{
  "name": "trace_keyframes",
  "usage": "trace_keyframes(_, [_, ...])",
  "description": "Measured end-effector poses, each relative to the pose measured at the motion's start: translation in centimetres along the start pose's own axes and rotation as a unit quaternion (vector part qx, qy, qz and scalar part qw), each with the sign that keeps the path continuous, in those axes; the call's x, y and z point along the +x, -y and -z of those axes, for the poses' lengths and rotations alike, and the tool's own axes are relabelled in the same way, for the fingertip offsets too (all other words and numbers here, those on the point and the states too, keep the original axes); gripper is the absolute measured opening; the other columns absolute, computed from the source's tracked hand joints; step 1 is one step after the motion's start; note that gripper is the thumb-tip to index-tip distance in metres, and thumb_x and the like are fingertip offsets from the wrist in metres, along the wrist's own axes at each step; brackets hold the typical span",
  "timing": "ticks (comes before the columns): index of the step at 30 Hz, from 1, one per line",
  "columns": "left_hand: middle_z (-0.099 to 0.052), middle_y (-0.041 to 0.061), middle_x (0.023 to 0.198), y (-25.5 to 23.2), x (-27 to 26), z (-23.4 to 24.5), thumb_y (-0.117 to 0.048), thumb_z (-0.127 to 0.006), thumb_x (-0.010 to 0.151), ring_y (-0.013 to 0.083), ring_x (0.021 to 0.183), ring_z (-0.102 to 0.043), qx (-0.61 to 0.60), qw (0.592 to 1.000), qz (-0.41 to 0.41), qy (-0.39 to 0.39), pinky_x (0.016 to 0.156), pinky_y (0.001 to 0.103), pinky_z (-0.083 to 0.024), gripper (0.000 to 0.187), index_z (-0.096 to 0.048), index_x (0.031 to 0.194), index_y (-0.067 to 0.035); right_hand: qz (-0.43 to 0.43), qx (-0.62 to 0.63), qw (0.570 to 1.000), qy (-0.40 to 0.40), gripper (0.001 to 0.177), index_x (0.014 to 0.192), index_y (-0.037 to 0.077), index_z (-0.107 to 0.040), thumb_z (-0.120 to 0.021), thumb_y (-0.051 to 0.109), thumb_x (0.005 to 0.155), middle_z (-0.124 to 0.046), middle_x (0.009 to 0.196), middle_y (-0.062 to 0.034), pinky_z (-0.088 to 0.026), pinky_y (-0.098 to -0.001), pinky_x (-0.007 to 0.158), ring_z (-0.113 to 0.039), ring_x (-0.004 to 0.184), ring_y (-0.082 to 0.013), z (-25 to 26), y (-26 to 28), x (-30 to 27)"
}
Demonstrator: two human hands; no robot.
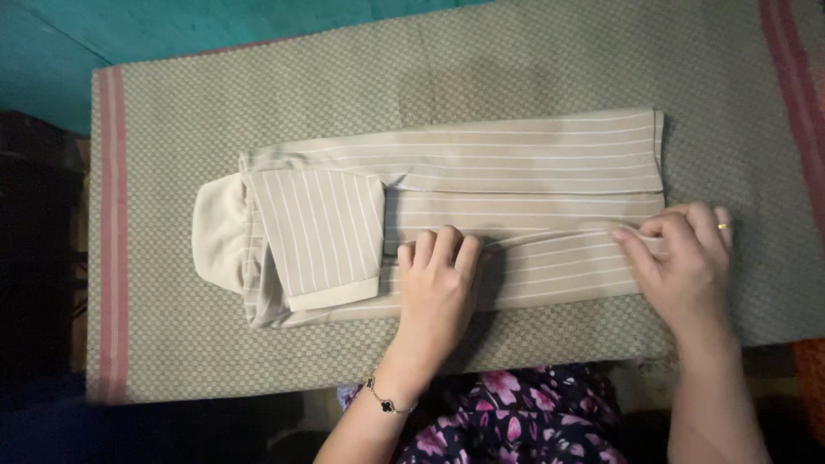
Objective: The person folds a red t-shirt, a beige striped shirt, and a pair of dark jeans on a patterned mat. Each item is smoothed, folded into a compact rectangle, and placed into an orange basket.
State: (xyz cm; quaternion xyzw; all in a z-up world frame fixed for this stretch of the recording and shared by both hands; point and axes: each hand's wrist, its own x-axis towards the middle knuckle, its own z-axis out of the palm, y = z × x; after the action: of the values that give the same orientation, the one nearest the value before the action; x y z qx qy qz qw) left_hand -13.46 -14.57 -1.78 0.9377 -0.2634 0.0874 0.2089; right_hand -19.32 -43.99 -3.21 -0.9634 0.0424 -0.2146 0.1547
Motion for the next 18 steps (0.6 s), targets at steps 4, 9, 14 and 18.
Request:
trace_keyframes(4, [-0.050, 0.017, 0.143, -0.2, 0.2, 0.0, -0.034, -0.066, 0.093, 0.0386, 0.132, -0.045, 0.006, 0.998, 0.019, -0.051, 0.108, 0.062, -0.033, 0.043, -0.062, 0.131, -0.015, -0.267, 0.065, 0.961, 0.011, 0.035, 0.117, 0.003, -0.061, -0.058, 0.036, 0.107, -0.057, 0.119, -0.0171, -0.048, -0.0512, 0.087, -0.060, 0.105, -0.0350, 0.8, 1.1, 2.4])
trace_keyframes(9, [-0.035, 0.020, 0.163, -0.2, 0.1, -0.4, -0.046, -0.062, 0.097, 0.0409, 0.152, -0.028, -0.029, 0.997, 0.064, -0.010, 0.117, 0.068, -0.023, 0.057, -0.055, 0.148, -0.021, -0.270, -0.165, 0.940, 0.123, 0.060, 0.122, 0.000, -0.065, -0.064, 0.056, 0.102, -0.059, 0.127, -0.0252, -0.045, -0.0647, 0.091, -0.058, 0.117, -0.0485, -0.8, 2.1, 5.5])
trace_keyframes(14, [-0.037, 0.020, 0.162, 0.1, -0.3, -0.9, -0.047, -0.060, 0.097, 0.0412, 0.153, -0.029, -0.029, 0.998, 0.056, -0.030, 0.118, 0.067, -0.025, 0.058, -0.055, 0.148, -0.019, -0.264, -0.205, 0.934, 0.123, 0.067, 0.127, -0.007, -0.060, -0.060, 0.057, 0.108, -0.064, 0.122, -0.0319, -0.047, -0.0655, 0.090, -0.065, 0.104, -0.0522, -2.7, 2.3, 5.4])
trace_keyframes(18, [-0.038, 0.022, 0.161, 0.0, -0.3, -0.6, -0.042, -0.061, 0.099, 0.0415, 0.152, -0.032, -0.055, 0.996, 0.060, -0.044, 0.118, 0.065, -0.027, 0.055, -0.055, 0.148, -0.018, -0.288, -0.182, 0.928, 0.154, 0.063, 0.129, -0.010, -0.057, -0.053, 0.051, 0.112, -0.066, 0.115, -0.0366, -0.051, -0.0625, 0.091, -0.067, 0.105, -0.0526, -2.3, 2.9, 5.4])
